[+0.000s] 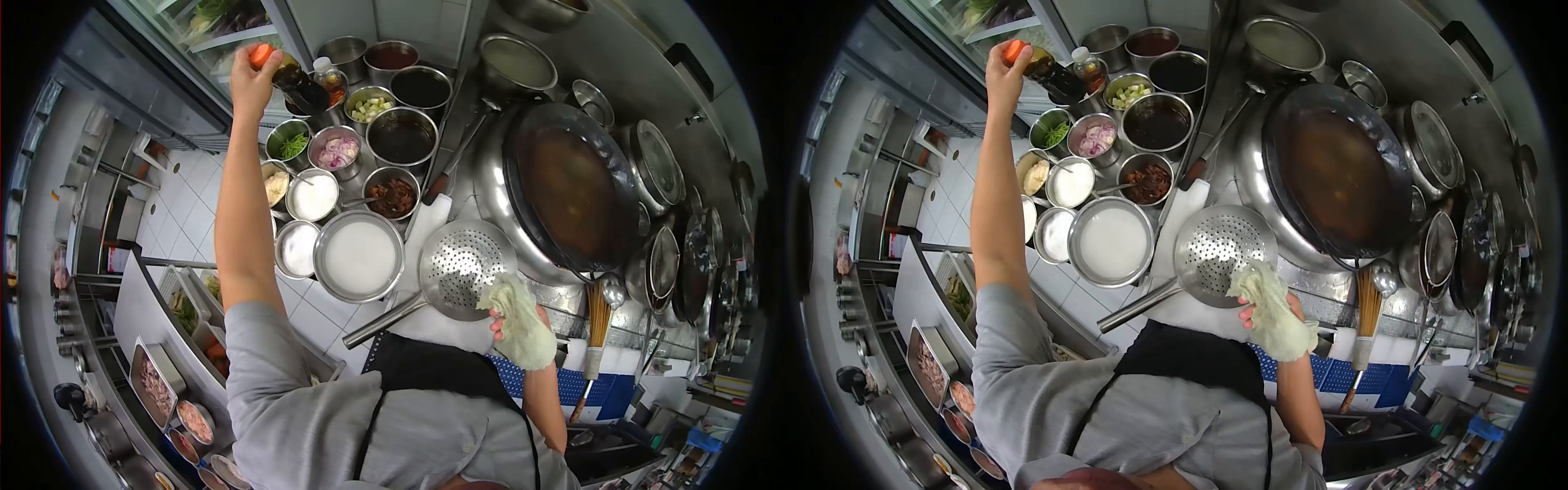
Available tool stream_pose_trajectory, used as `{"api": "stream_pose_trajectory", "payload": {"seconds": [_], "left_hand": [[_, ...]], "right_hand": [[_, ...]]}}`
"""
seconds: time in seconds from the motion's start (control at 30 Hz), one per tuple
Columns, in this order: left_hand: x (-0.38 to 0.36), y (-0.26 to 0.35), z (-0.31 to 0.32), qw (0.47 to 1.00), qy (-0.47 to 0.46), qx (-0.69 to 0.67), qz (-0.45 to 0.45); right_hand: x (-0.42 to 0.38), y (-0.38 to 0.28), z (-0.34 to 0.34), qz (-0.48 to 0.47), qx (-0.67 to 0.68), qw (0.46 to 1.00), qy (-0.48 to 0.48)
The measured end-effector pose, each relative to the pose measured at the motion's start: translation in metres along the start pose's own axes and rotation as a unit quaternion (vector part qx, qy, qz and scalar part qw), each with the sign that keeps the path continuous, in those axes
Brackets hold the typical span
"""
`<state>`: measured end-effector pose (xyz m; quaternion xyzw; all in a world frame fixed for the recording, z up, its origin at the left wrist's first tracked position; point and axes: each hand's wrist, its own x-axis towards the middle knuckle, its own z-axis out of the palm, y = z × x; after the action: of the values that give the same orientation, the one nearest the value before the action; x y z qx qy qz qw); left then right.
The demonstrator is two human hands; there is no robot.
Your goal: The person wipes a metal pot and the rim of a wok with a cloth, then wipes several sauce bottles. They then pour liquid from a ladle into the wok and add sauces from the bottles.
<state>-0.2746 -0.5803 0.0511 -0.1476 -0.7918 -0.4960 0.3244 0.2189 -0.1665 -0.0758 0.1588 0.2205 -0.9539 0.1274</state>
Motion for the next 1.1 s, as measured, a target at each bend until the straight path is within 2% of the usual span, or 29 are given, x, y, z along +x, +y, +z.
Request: {"api": "stream_pose_trajectory", "payload": {"seconds": [0.13, 0.23, 0.33, 0.47, 0.6, 0.7, 0.73, 0.77, 0.8, 0.83, 0.9, 0.97, 1.0, 1.03, 1.07, 1.1], "left_hand": [[0.012, -0.038, 0.007, 0.999, 0.006, -0.044, -0.019], [0.013, -0.034, 0.017, 0.999, 0.017, 0.021, 0.043], [0.009, -0.04, 0.03, 0.994, -0.018, 0.078, 0.079], [-0.003, -0.059, 0.047, 0.995, -0.041, 0.083, 0.046], [-0.011, -0.086, 0.062, 0.989, -0.106, 0.087, -0.057], [-0.018, -0.131, 0.076, 0.959, -0.134, 0.248, 0.038], [-0.022, -0.133, 0.077, 0.948, -0.141, 0.284, 0.039], [-0.021, -0.128, 0.077, 0.936, -0.148, 0.315, 0.044], [-0.021, -0.124, 0.078, 0.936, -0.159, 0.314, 0.016], [-0.023, -0.117, 0.077, 0.929, -0.146, 0.339, 0.024], [-0.031, -0.103, 0.078, 0.898, -0.065, 0.431, 0.049], [-0.036, -0.064, 0.074, 0.905, 0.003, 0.398, 0.146], [-0.042, -0.017, 0.068, 0.947, -0.047, 0.287, 0.134], [-0.058, 0.033, 0.064, 0.973, -0.099, 0.174, 0.113], [-0.077, 0.066, 0.064, 0.98, -0.182, 0.035, 0.071], [-0.097, 0.096, 0.064, 0.961, -0.256, -0.104, 0.027]], "right_hand": [[0.004, 0.005, 0.006, -0.026, -0.019, 0.999, 0.04], [0.007, 0.01, 0.01, -0.046, -0.066, 0.995, 0.058], [0.01, 0.012, 0.012, -0.032, -0.05, 0.994, 0.089], [0.011, 0.014, 0.0, -0.022, -0.053, 0.995, 0.083], [0.008, 0.019, -0.001, 0.005, 0.003, 0.998, 0.055], [0.006, 0.025, 0.011, 0.01, 0.046, 0.996, 0.071], [0.002, 0.028, 0.016, 0.002, 0.068, 0.994, 0.088], [0.003, 0.029, 0.02, -0.035, 0.016, 0.998, 0.053], [0.003, 0.032, -0.002, -0.011, 0.041, 0.999, 0.029], [0.003, 0.033, 0.002, -0.059, -0.012, 0.998, -0.003], [0.005, 0.037, 0.011, -0.105, 0.01, 0.994, -0.022], [0.0, 0.042, 0.001, -0.142, -0.01, 0.989, 0.044], [-0.002, 0.044, -0.003, -0.157, -0.017, 0.984, 0.079], [0.0, 0.042, 0.002, -0.163, -0.119, 0.966, 0.159], [0.005, 0.041, 0.012, -0.182, -0.101, 0.961, 0.182], [0.015, 0.038, 0.022, -0.202, -0.085, 0.955, 0.199]]}}
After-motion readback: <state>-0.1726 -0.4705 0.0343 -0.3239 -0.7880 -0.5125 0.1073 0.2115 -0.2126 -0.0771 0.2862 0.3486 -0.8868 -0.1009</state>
